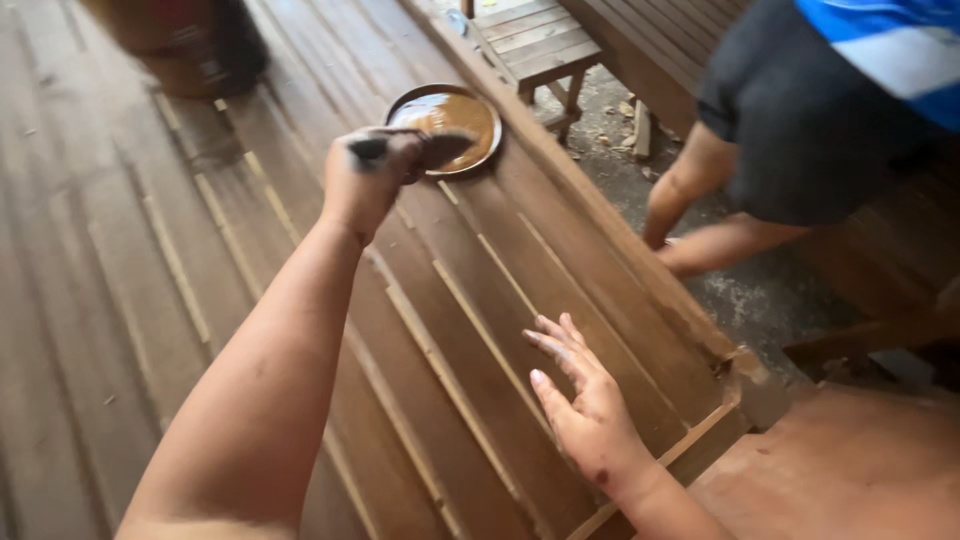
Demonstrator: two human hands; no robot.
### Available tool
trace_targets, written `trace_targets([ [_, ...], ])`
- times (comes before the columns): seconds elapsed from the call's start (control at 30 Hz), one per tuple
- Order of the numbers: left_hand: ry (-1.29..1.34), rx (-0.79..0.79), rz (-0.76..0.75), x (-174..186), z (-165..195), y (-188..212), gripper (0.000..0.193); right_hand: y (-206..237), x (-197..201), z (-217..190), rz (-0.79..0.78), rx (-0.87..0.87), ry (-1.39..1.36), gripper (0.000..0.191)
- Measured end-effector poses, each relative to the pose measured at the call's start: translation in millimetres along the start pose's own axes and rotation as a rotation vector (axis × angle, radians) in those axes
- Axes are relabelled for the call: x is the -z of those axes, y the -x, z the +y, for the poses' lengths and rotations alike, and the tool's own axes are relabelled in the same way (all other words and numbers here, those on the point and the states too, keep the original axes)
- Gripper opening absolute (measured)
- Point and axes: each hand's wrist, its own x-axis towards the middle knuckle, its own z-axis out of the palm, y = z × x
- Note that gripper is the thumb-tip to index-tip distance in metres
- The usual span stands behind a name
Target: The person applies brown wood stain to a slatted wooden furniture piece using a brush, first coating the legs and frame edges, then brushing the slatted top surface section by section while holding the piece steady with the other hand. A tray of stain sits on the work surface.
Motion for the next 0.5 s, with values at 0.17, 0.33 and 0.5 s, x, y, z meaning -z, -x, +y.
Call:
trace_targets([
  [0.17, 0.805, 0.428, 0.267, 61, 21, 53, 0.021, 13, -38, -23, -0.025, 0.068, 0.076, 0.042],
  [0.33, 0.931, 0.489, 0.277, 156, 33, 141, 0.034, 34, -106, -56, -0.137, 0.06, -0.017, 0.042],
  [0.5, 0.729, 0.431, 0.481, 307, 45, 267, 0.029, 66, -205, -101, -0.294, 0.124, -0.019, 0.042],
])
